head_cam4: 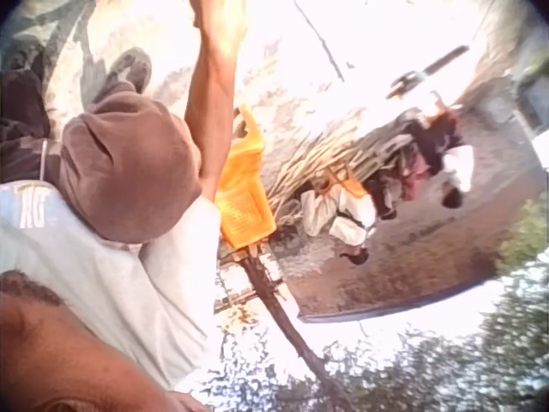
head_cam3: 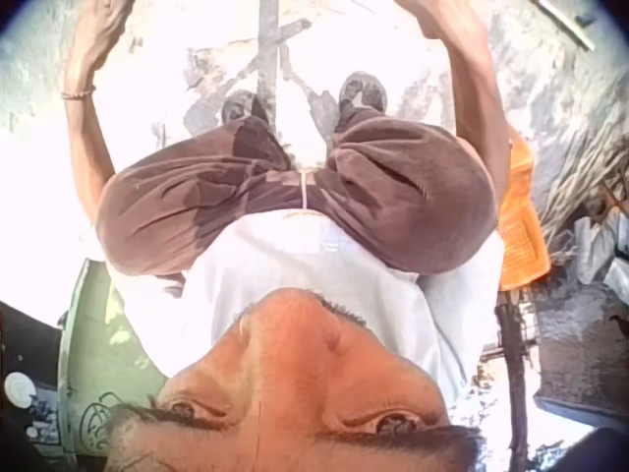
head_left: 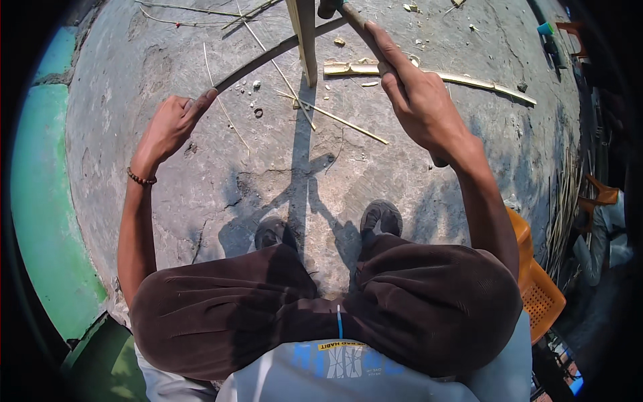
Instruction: The person splits pieces of bamboo into strips using a machete and a hammer, striking the blade into the bamboo stalks to divide them.
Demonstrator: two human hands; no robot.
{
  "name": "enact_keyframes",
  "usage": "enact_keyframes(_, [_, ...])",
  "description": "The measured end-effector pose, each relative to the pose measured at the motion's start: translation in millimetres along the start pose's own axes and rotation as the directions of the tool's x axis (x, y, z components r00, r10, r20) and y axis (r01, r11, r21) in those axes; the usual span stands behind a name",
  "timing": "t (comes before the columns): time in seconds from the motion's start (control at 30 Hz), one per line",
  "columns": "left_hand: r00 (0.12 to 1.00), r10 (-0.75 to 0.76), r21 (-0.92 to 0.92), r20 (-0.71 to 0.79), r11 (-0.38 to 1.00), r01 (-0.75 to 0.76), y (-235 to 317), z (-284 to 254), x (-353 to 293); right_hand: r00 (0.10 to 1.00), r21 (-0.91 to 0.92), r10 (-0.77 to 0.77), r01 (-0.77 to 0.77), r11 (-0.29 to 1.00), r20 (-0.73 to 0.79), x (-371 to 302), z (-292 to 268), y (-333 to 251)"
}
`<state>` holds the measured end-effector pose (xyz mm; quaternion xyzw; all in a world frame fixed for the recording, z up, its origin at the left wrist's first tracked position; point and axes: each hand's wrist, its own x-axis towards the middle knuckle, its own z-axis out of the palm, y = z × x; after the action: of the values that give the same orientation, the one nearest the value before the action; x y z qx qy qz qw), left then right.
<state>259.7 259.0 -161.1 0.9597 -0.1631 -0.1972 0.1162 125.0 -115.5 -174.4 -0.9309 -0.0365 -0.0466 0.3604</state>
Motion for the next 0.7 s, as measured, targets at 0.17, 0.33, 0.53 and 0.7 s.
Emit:
enact_keyframes(0.17, [0.999,-0.032,-0.163,0.027,0.986,0.036,6,3,0,0.960,0.060,-0.112,0.131,0.990,-0.256,-19,-15,-13])
enact_keyframes(0.33, [0.996,-0.077,-0.094,0.032,0.992,0.080,-1,19,11,0.941,-0.054,0.098,-0.085,0.995,0.325,-28,25,23])
enact_keyframes(0.53, [0.993,-0.100,-0.167,0.061,0.980,0.109,-4,15,-3,0.935,0.244,-0.147,0.232,0.942,-0.322,-9,-29,-20])
enact_keyframes(0.7, [0.997,-0.071,0.012,0.040,0.997,0.070,11,21,15,0.957,-0.018,0.235,-0.236,0.972,0.170,-17,26,35])
